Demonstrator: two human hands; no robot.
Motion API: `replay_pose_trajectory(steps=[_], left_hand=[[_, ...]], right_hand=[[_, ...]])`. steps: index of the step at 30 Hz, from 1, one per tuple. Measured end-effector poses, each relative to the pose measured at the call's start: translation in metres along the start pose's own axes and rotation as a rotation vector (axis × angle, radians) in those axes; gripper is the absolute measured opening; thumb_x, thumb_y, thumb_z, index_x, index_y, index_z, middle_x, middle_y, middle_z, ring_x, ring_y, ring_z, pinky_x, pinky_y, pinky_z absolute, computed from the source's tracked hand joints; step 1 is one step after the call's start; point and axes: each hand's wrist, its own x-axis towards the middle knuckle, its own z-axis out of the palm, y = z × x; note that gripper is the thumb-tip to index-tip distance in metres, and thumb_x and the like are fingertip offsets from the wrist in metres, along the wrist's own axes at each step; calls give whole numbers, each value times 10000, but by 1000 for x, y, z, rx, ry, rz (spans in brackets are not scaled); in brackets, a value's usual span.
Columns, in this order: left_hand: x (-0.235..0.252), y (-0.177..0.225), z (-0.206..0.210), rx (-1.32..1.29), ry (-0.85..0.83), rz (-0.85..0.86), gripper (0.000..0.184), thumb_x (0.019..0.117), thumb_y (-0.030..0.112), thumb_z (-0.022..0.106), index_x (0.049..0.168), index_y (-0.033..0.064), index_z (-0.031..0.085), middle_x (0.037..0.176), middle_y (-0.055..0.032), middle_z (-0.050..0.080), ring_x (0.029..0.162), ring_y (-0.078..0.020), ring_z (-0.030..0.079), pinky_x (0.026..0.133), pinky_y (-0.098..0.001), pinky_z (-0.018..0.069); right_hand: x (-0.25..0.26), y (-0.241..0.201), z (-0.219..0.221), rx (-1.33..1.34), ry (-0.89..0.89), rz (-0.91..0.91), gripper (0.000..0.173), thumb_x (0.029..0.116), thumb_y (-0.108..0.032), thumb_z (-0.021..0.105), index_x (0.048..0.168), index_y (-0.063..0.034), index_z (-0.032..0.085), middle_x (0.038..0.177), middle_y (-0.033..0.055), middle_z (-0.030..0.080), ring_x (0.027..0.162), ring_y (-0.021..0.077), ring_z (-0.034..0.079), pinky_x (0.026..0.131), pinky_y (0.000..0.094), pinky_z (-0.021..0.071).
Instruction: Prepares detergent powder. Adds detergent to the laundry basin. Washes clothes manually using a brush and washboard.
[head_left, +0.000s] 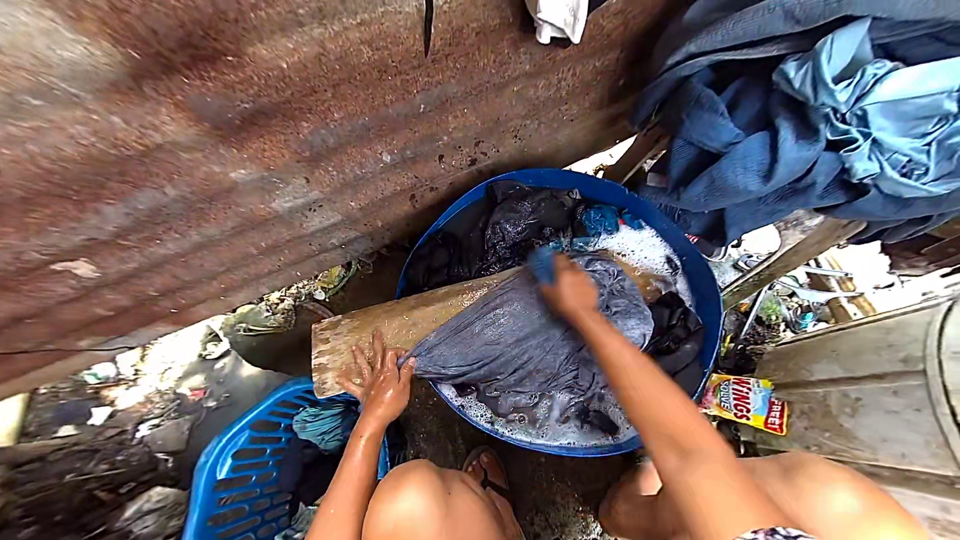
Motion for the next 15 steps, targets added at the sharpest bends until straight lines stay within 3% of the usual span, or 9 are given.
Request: replay_pose_trajectory(steps=[2, 4, 7, 8, 10, 12, 15], left_hand=[[1, 3, 0, -8, -24, -11, 421, 1093, 325, 432, 1362, 33, 574, 1719, -176, 51, 1552, -492, -85, 1096, -803, -98], [4, 2, 0, -8, -41, -19, 417, 1093, 341, 430, 1353, 50, 576, 1724, -156, 28, 1553, -481, -109, 1094, -802, -107], [6, 4, 0, -10, -35, -27, 394, 1093, 330, 431, 1337, 59, 578, 1725, -151, 37, 1556, -475, -102, 1098, -801, -101], [5, 3, -1, -3, -37, -30, 403, 1095, 320, 426, 1364, 54, 563, 1724, -157, 40, 1557, -473, -99, 1098, -801, -102], [3, 0, 0, -2, -38, -30, 473, 1092, 278, 415, 1492, 37, 484, 1722, -165, 32, 1559, -464, -105, 1098, -798, -124], [2, -3, 2, -8, -24, -20, 438, 1096, 312, 419, 1407, 30, 543, 1720, -171, 44, 1558, -472, -90, 1095, -802, -113], [5, -1, 1, -5, -22, -16, 427, 1096, 341, 419, 1344, 34, 582, 1722, -163, 50, 1559, -475, -76, 1096, -807, -96]], right_hand=[[33, 55, -29, 22, 148, 223, 766, 958, -300, 673, 1598, -57, 328, 1437, 404, 476, 1213, 611, 558, 908, 754, 472], [39, 44, -17, 44, 213, 305, 804, 941, -263, 673, 1617, -64, 286, 1453, 405, 456, 1230, 606, 547, 921, 736, 477], [-21, -65, 56, 63, 123, -9, 705, 948, -301, 681, 1550, -48, 414, 1327, 346, 590, 1123, 515, 648, 862, 649, 556], [-53, -103, 83, 98, 16, -167, 661, 953, -280, 683, 1535, -68, 451, 1316, 316, 613, 1129, 485, 655, 868, 630, 563], [-89, -144, 97, 84, -299, -399, 658, 1004, -256, 640, 1598, -136, 384, 1414, 316, 546, 1259, 489, 579, 951, 626, 513], [-72, -121, 75, 61, -336, -391, 669, 1011, -297, 646, 1610, -179, 373, 1454, 290, 534, 1274, 480, 579, 954, 647, 515], [-1, -18, 10, 44, -47, -56, 712, 973, -335, 672, 1588, -110, 392, 1392, 331, 567, 1178, 531, 620, 900, 711, 508]])
